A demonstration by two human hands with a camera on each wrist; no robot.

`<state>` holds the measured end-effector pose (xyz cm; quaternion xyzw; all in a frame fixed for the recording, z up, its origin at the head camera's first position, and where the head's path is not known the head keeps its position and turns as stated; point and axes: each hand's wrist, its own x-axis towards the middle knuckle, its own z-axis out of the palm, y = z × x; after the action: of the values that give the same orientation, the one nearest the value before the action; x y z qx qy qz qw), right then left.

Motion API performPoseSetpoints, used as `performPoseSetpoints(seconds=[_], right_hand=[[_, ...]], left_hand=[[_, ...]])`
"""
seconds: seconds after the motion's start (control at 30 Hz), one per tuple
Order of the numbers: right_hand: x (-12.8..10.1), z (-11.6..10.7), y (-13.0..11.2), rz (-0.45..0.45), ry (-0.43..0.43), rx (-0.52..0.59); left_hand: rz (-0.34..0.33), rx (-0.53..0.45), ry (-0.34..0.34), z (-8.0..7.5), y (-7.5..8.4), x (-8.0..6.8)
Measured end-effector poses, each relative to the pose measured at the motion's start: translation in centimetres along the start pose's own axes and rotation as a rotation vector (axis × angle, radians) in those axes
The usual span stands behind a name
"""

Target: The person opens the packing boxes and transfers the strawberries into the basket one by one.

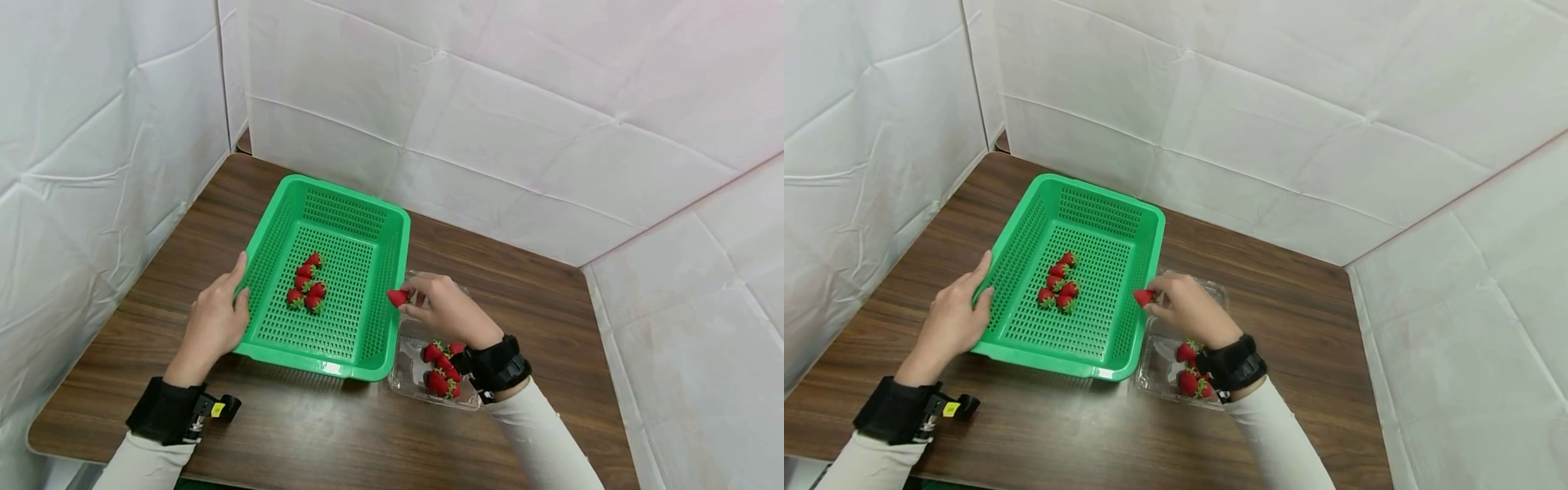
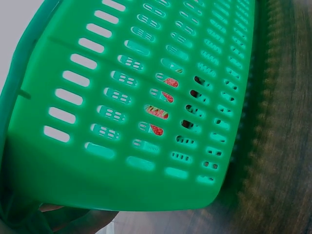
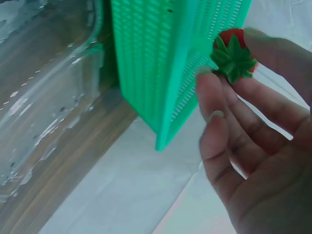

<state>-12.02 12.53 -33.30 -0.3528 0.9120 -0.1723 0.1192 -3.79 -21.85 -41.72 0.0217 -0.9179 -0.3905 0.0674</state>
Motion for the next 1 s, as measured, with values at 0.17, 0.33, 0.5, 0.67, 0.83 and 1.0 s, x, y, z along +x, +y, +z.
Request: performPoseSetpoints(seconds=[0.17, 0.33, 0.5, 0.67, 0.83, 1.0], right_hand=[[2.0, -0.1, -0.7, -0.034, 0.024, -0.005], [4.0, -0.3, -1.6, -0.041, -0.017, -0.035], [6.3, -0.4, -2.4, -0.033, -0.080, -0.057], [8.4, 0.0, -3.1, -0.053, -0.143, -0.111], [9.8, 0.6, -3.8, -0.055, -0.195, -0.148], [10.9, 1.0, -4.3, -0.043, -0.225, -0.172]], left_hand=[[0.011, 0.001, 0.013, 0.0, -0.1, 0.0], [0.017, -0.001, 0.017, 0.0, -0.2, 0.0], [0.013, -0.004, 0.004, 0.0, -0.2, 0.1], [0.008, -0.004, -0.002, 0.1, -0.3, 0.1], [0.011, -0.010, 0.007, 0.2, -0.3, 0.0], [0.020, -0.015, 0.029, 0.2, -0.3, 0.0]])
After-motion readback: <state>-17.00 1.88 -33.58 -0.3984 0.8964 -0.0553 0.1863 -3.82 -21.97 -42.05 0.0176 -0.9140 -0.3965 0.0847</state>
